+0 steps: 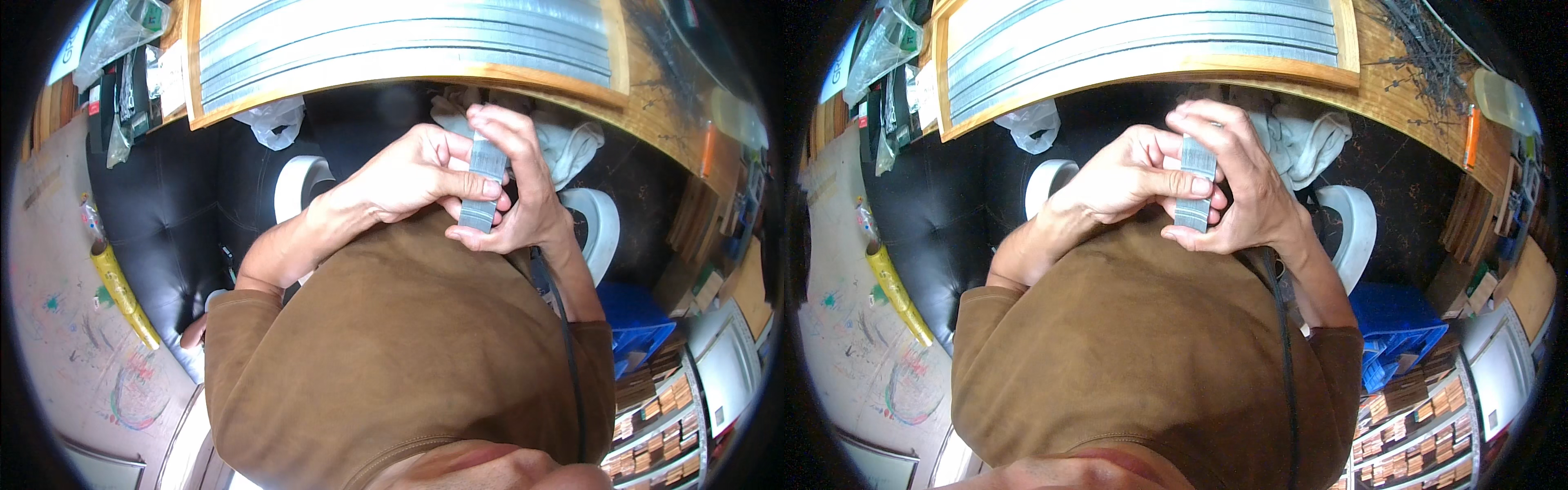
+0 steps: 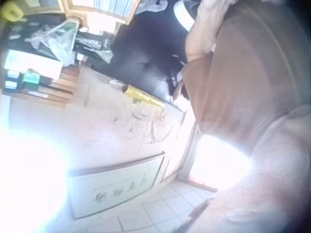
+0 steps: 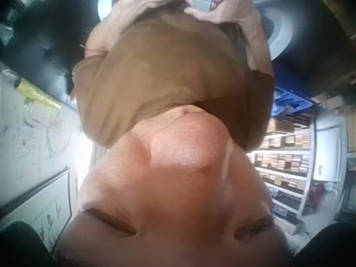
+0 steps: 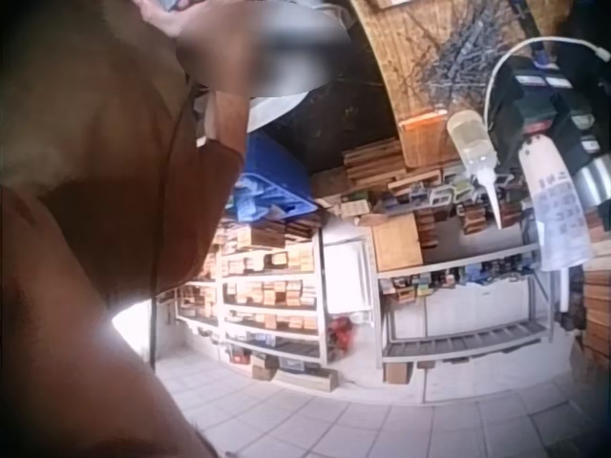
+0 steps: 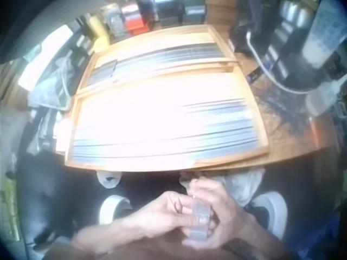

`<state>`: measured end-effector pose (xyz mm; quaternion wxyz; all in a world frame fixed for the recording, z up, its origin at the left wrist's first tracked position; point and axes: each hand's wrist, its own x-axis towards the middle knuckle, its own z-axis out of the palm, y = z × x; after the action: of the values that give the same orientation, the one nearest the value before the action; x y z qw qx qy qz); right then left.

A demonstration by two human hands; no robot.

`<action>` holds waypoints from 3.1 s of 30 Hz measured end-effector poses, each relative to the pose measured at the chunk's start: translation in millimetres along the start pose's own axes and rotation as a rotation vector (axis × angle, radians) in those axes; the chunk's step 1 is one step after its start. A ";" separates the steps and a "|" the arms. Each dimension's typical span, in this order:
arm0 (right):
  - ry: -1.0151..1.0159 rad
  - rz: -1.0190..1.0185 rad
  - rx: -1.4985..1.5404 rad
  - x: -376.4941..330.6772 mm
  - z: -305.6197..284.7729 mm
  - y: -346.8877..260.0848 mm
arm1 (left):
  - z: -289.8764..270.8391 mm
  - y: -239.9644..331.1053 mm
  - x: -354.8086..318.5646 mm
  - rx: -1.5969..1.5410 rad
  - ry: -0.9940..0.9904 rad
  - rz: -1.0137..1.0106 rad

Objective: The person picks up small gray metal strips from a wooden tray and aligns them by hand. They repeatedly inspect the edges and surfaces, then place the strips back into the tray. The person continues this process with multiple strips throughout the clip.

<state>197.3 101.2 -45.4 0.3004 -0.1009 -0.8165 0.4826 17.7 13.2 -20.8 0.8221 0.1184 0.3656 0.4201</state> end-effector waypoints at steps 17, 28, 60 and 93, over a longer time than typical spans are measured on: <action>0.374 0.807 0.929 24.4 8.9 -1.4 | 1.1 28.6 9.6 0.245 0.141 0.100; 0.354 0.685 0.567 27.1 9.5 -1.6 | -5.4 8.5 16.1 0.309 0.172 0.271; 0.145 0.830 0.202 -71.2 -40.5 57.8 | -21.2 -87.3 122.3 0.723 0.169 0.194; 0.255 0.893 0.223 -80.0 -25.2 68.9 | -21.6 -72.8 115.1 0.360 0.075 -0.139</action>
<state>267.5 118.6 -126.4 0.1706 -0.4675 -0.5933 0.6328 90.2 55.2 -130.2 0.8007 0.2221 0.4723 0.2942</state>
